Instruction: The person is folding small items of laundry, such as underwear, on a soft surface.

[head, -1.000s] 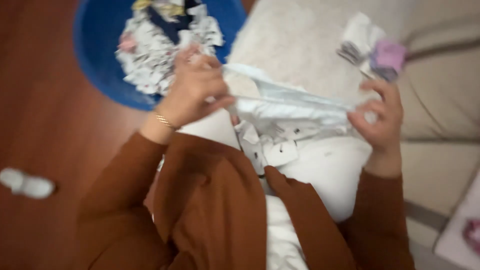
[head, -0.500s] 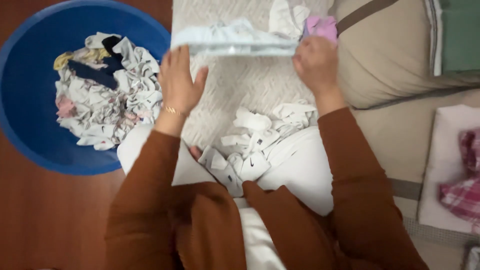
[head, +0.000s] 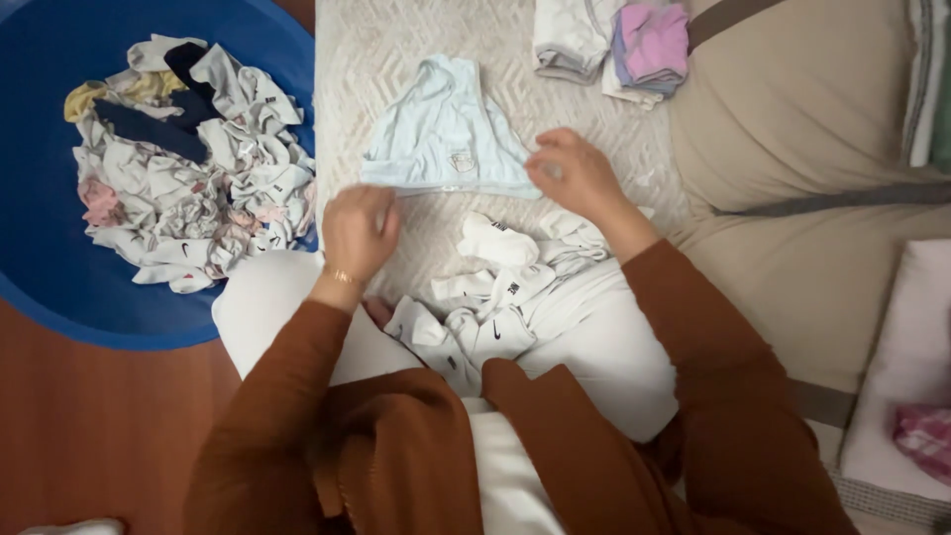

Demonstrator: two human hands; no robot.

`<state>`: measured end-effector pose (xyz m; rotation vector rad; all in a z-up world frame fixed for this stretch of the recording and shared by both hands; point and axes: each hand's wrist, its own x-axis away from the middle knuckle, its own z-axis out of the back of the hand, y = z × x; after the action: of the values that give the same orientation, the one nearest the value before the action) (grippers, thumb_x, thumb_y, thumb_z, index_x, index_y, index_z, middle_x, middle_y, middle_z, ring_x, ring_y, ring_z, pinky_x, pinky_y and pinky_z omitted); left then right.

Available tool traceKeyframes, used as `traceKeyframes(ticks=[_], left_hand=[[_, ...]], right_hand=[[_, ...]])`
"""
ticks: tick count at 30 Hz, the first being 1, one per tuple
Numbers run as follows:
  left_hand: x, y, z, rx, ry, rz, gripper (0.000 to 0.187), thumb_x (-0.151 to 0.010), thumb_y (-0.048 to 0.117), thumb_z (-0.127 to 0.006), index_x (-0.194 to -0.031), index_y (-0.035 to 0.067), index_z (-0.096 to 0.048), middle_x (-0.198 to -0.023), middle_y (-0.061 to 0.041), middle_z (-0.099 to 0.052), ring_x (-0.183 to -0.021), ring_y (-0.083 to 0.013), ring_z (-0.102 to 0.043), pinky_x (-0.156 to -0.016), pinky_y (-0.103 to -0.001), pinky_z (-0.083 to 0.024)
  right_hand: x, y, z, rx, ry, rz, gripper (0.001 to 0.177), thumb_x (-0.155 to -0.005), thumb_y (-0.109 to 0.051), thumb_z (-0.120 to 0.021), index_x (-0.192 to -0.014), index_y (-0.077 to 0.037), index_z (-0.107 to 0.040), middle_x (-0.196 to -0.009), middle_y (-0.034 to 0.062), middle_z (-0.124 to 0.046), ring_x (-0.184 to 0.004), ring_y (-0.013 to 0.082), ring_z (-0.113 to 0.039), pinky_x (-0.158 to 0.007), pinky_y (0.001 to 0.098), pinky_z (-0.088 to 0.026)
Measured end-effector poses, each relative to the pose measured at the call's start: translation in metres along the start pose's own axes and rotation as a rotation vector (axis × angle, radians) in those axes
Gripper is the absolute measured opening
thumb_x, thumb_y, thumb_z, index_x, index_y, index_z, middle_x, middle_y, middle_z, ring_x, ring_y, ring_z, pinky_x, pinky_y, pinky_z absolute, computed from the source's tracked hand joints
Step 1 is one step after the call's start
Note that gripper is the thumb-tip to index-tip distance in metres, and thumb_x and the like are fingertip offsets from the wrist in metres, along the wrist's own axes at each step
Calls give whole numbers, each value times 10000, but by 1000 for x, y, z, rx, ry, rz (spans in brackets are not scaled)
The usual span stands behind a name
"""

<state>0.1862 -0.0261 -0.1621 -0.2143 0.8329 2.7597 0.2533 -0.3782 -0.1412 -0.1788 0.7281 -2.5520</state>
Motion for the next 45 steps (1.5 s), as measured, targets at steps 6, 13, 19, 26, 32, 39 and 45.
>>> traceKeyframes(ticks=[6, 13, 19, 26, 32, 39, 45], left_hand=[[-95, -5, -81, 273, 179, 63, 138, -902, 138, -727, -1009, 52, -744, -987, -168, -712, -944, -386, -663, -832, -460, -528], [-124, -29, -155, 461, -48, 538, 296, -788, 267, -802, -998, 72, -728, -913, -137, -737, -854, -323, -708, -759, -422, -548], [-99, -51, -120, 327, -1, 633, 207, -846, 147, -667, -1035, 83, -723, -877, -134, -748, -819, -291, -722, -768, -396, -566], [-132, -45, -117, 408, 13, 467, 443, -780, 123, -661, -1217, 117, -731, -870, -136, -732, -770, -303, -704, -745, -407, -558], [-173, -34, -135, 597, -109, 732, 421, -869, 377, -755, -1205, 124, -739, -902, -97, -768, -839, -242, -752, -804, -356, -586], [-186, -14, -159, 289, 193, 568, 416, -848, 194, -718, -1254, 134, -649, -1081, -89, -710, -924, -300, -702, -791, -417, -558], [-165, -41, -160, 256, 240, 410, 627, -921, 24, -602, -1512, 177, -462, -1243, -139, -623, -1020, -383, -669, -837, -466, -555]], right_hand=[[-63, 33, -71, -273, 231, -339, 176, -964, -256, -720, -1016, -94, -765, -936, 47, -737, -855, 211, -700, -768, 361, -551], [-118, 60, -152, -1051, 231, -595, 279, -969, -227, -732, -1146, -11, -747, -999, 44, -739, -855, 96, -660, -758, 281, -535], [-129, 11, -126, -1158, -19, -434, 620, -959, -156, -725, -1487, -37, -423, -1072, 57, -685, -860, 109, -643, -747, 287, -544], [-139, 36, -144, -961, 45, -431, 892, -956, -127, -730, -1636, -108, -152, -975, 68, -696, -747, 106, -625, -638, 270, -519], [-147, 45, -159, -1220, 108, -344, 638, -998, 18, -659, -1580, -45, -404, -1051, 49, -731, -879, 77, -651, -731, 253, -535], [-143, 53, -157, -945, 60, -348, 896, -865, 130, -647, -1638, -99, -257, -874, -53, -570, -745, 40, -507, -643, 226, -446], [-144, 56, -156, -858, 45, -392, 977, -859, 57, -719, -1661, -95, -182, -683, -51, -479, -597, 47, -440, -545, 245, -388]])
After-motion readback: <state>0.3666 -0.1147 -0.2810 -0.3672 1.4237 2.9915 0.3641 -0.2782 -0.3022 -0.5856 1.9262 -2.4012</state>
